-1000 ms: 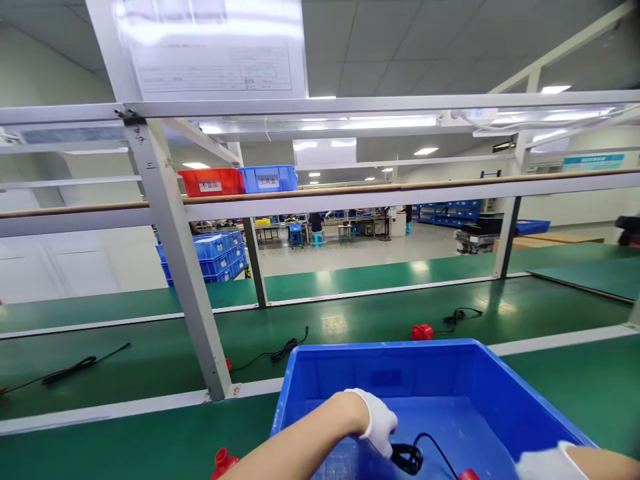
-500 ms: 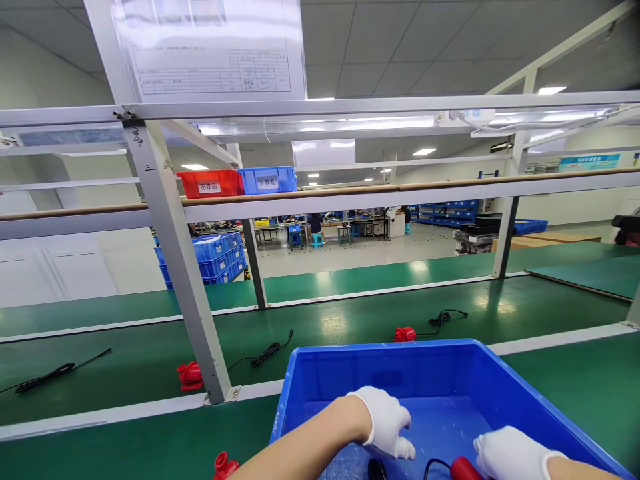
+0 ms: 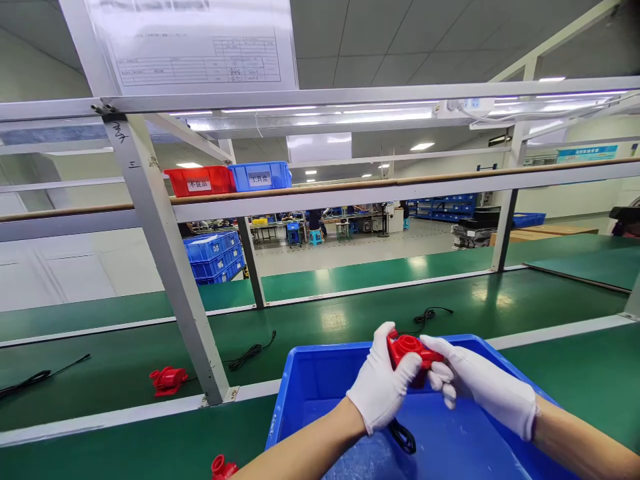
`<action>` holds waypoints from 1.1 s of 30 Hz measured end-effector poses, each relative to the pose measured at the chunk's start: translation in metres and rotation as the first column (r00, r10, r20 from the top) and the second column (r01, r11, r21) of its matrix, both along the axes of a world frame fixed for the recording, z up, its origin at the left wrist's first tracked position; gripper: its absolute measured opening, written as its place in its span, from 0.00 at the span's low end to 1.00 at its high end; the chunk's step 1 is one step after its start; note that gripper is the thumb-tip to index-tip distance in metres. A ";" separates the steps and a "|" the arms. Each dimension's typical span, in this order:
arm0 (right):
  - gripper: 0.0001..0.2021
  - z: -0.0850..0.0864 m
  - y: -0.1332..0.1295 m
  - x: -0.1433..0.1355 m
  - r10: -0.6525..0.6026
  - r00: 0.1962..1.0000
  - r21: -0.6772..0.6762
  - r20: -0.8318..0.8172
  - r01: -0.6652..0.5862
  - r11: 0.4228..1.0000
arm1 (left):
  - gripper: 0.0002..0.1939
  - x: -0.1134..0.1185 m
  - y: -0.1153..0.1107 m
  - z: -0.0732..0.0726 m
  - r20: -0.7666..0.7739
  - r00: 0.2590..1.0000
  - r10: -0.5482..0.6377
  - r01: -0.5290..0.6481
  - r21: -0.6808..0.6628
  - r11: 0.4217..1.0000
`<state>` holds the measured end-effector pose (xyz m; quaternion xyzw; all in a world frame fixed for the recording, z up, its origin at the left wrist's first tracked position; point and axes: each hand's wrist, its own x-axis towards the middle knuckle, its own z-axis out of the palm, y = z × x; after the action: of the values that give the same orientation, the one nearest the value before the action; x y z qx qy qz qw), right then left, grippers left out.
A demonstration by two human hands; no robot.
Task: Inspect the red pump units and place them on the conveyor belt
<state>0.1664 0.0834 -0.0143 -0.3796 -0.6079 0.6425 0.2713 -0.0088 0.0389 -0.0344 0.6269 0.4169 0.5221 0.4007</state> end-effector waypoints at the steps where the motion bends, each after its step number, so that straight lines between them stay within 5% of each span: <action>1: 0.29 0.002 -0.002 -0.002 0.018 1.000 0.006 -0.022 -0.018 1.000 | 0.35 0.000 0.002 -0.002 0.127 0.992 -0.007 0.017 -0.079 0.997; 5: 0.29 0.011 -0.008 -0.005 0.027 0.997 0.239 0.076 -0.045 0.970 | 0.38 0.003 0.019 -0.010 0.464 0.885 -0.041 0.232 -0.364 0.902; 12: 0.23 0.003 -0.029 0.001 0.038 0.941 0.468 0.337 -0.202 0.861 | 0.35 0.002 0.019 -0.002 0.661 0.736 -0.150 0.431 -0.286 0.856; 19: 0.17 0.009 -0.053 0.006 0.015 0.913 0.656 0.408 -0.304 0.691 | 0.32 0.002 0.003 0.008 0.654 0.695 -0.297 0.508 -0.154 0.848; 25: 0.16 0.010 -0.065 0.008 0.054 0.882 0.672 0.468 -0.395 0.627 | 0.34 -0.002 -0.002 0.010 0.635 0.666 -0.392 0.585 -0.118 0.803; 33: 0.20 0.011 -0.066 0.009 0.041 0.878 0.674 0.477 -0.395 0.625 | 0.34 -0.001 -0.003 0.016 0.653 0.638 -0.409 0.612 -0.107 0.784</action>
<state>0.1757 0.0178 -0.0028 -0.2814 -0.9040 0.2631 0.1854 -0.0097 0.0359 -0.0185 0.4489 0.1498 0.4799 0.7387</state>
